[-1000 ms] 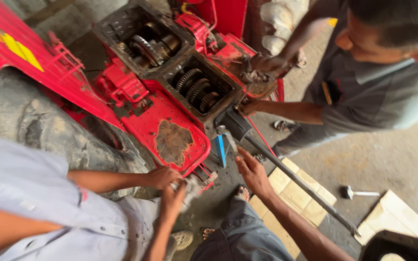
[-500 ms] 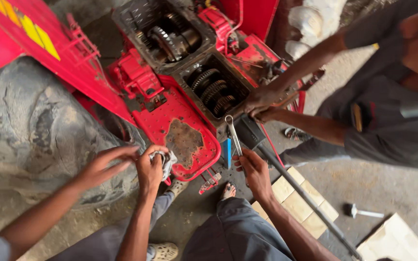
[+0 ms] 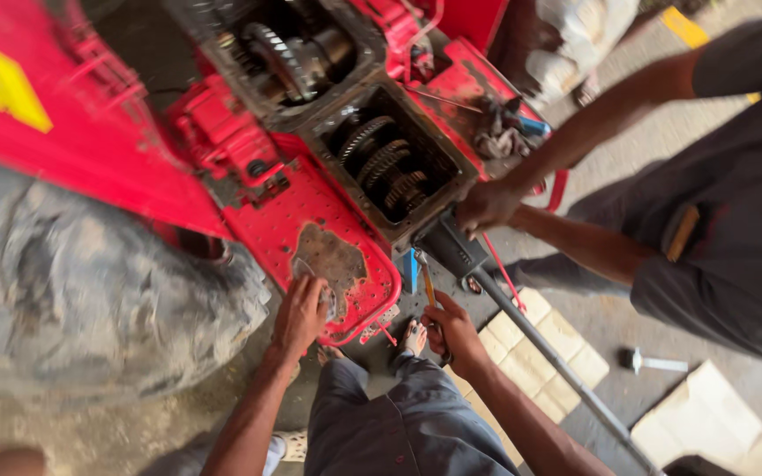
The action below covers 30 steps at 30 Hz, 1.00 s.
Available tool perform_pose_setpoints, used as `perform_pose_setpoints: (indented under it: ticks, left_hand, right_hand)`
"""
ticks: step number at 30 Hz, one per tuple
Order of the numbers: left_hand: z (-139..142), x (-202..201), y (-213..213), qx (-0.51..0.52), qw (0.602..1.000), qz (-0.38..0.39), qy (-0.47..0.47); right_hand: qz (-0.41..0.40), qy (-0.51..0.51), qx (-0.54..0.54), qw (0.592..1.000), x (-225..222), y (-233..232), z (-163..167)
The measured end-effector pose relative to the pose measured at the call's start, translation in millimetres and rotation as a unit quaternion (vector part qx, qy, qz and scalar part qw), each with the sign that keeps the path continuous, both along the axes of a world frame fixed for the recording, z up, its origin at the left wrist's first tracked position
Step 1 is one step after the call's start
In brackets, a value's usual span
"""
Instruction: The person assists in repairing a red machine by wiping the exterior casing with a cloth and using a wrench to tighten bolts on the exposed gear assembly. Another person works alongside them on the same machine.
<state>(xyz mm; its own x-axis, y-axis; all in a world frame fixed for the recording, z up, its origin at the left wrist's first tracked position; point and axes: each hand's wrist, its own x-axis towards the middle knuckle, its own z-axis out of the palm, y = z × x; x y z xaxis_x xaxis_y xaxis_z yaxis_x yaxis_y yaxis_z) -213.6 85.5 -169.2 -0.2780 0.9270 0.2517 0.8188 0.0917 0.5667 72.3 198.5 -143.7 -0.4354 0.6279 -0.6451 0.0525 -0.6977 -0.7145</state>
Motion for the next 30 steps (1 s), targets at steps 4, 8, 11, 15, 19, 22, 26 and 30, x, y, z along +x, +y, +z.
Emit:
perform_pose_setpoints:
  ticks: [4, 8, 11, 15, 19, 22, 26, 30]
  left_hand:
    - [-30, -17, 28, -0.009, 0.996, -0.084, 0.026]
    - [-31, -20, 40, 0.017, 0.982, -0.105, 0.153]
    - [-15, -18, 42, 0.072, 0.987, -0.114, 0.082]
    - [16, -19, 44, 0.069, 0.984, -0.159, -0.031]
    - [38, -17, 44, 0.092, 0.969, -0.215, -0.085]
    - [45, -12, 44, 0.096, 0.960, -0.243, -0.105]
    - [46, -3, 47, 0.081, 0.956, -0.259, -0.114]
    - [38, -2, 49, 0.067, 0.964, -0.237, -0.097]
  right_hand:
    - [0.053, -0.244, 0.221, 0.943, -15, -7, 13]
    - [-0.048, -0.158, 0.234, 0.958, -34, -24, 52]
    - [-0.115, -0.127, 0.190, 0.967, -48, -47, 83]
    - [-0.191, -0.075, 0.203, 0.957, -61, -82, 114]
    - [-0.232, -0.044, 0.226, 0.945, -62, -103, 132]
    - [-0.238, -0.013, 0.251, 0.938, -54, -112, 139]
    - [-0.253, 0.066, 0.205, 0.943, -35, -120, 139]
    - [-0.228, 0.210, 0.118, 0.943, -6, -119, 121]
